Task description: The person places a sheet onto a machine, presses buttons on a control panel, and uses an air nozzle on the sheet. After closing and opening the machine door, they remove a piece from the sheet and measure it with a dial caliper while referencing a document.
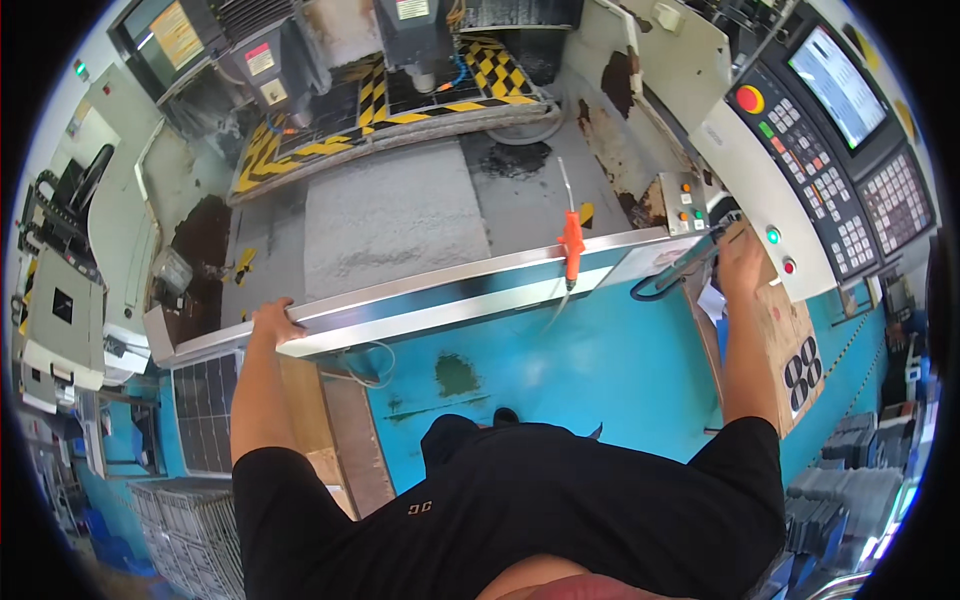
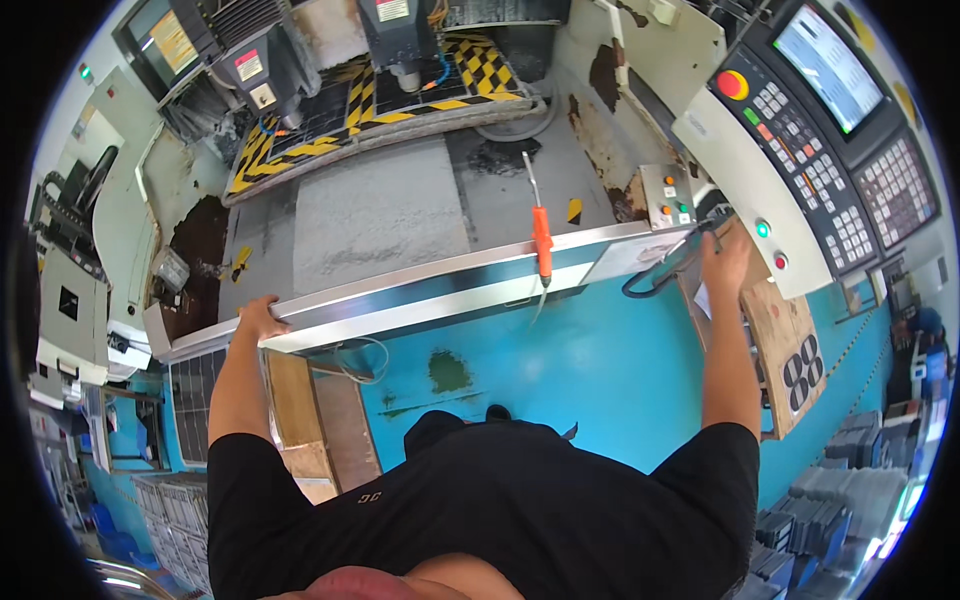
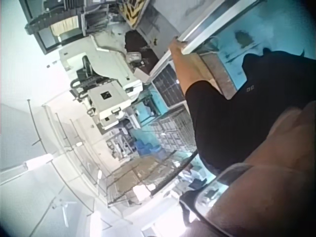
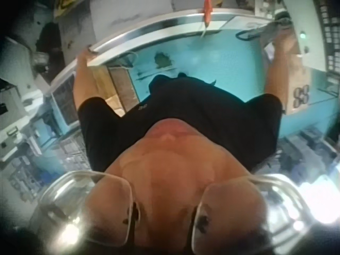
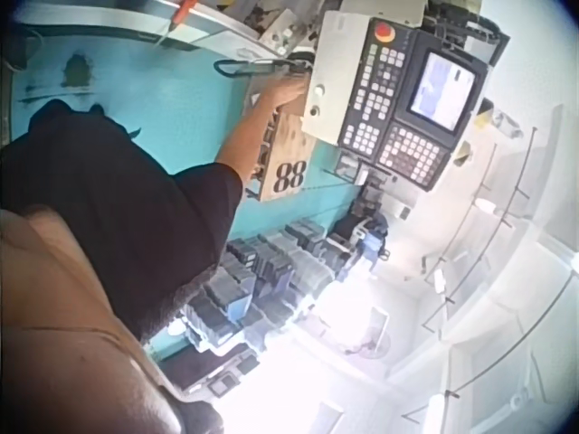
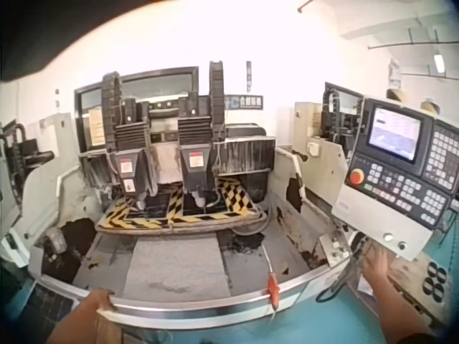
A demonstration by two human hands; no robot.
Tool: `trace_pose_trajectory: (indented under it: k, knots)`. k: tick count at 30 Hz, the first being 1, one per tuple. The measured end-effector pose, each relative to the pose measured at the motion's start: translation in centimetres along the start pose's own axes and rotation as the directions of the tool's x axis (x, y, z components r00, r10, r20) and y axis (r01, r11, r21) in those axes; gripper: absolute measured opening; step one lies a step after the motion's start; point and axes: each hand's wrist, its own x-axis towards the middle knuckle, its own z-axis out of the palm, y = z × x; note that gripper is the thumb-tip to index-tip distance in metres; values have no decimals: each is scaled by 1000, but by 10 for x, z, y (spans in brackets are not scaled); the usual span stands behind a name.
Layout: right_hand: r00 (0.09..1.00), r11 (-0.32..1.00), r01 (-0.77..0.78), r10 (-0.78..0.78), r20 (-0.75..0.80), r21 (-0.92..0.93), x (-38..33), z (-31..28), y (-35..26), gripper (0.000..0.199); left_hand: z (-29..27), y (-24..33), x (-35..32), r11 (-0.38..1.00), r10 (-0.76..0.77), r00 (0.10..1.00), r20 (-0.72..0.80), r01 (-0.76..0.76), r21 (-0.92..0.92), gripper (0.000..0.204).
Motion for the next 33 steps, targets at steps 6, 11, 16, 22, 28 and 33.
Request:
trace_pose_trajectory:
  k: [6, 11, 16, 22, 28, 33]
  knots:
    - [954, 978, -203, 188, -232, -44, 72, -135, 62, 35, 3, 1, -4, 999, -25, 995, -100, 29, 45, 95]
    - [851, 955, -115, -46, -522, -272, 113, -233, 90, 33, 16, -11, 10, 1000, 0, 994, -110, 1, 5, 94]
    - [768, 866, -467, 297, -568, -179, 146, -276, 144, 56, 26, -13, 20, 997, 69, 981, -183, -76, -29, 89]
    - [802, 676, -378, 580, -141, 633, 203, -282, 161, 47, 29, -8, 6, 1000, 6, 932, -363, -16, -26, 98]
    - [681, 599, -588, 729, -67, 544, 250, -298, 148, 64, 33, -2, 5, 996, -86, 937, -340, 79, -35, 106]
    - [654, 599, -646, 754, -62, 474, 255, -307, 142, 84, 29, 6, -1, 993, -92, 949, -302, 66, -96, 108]
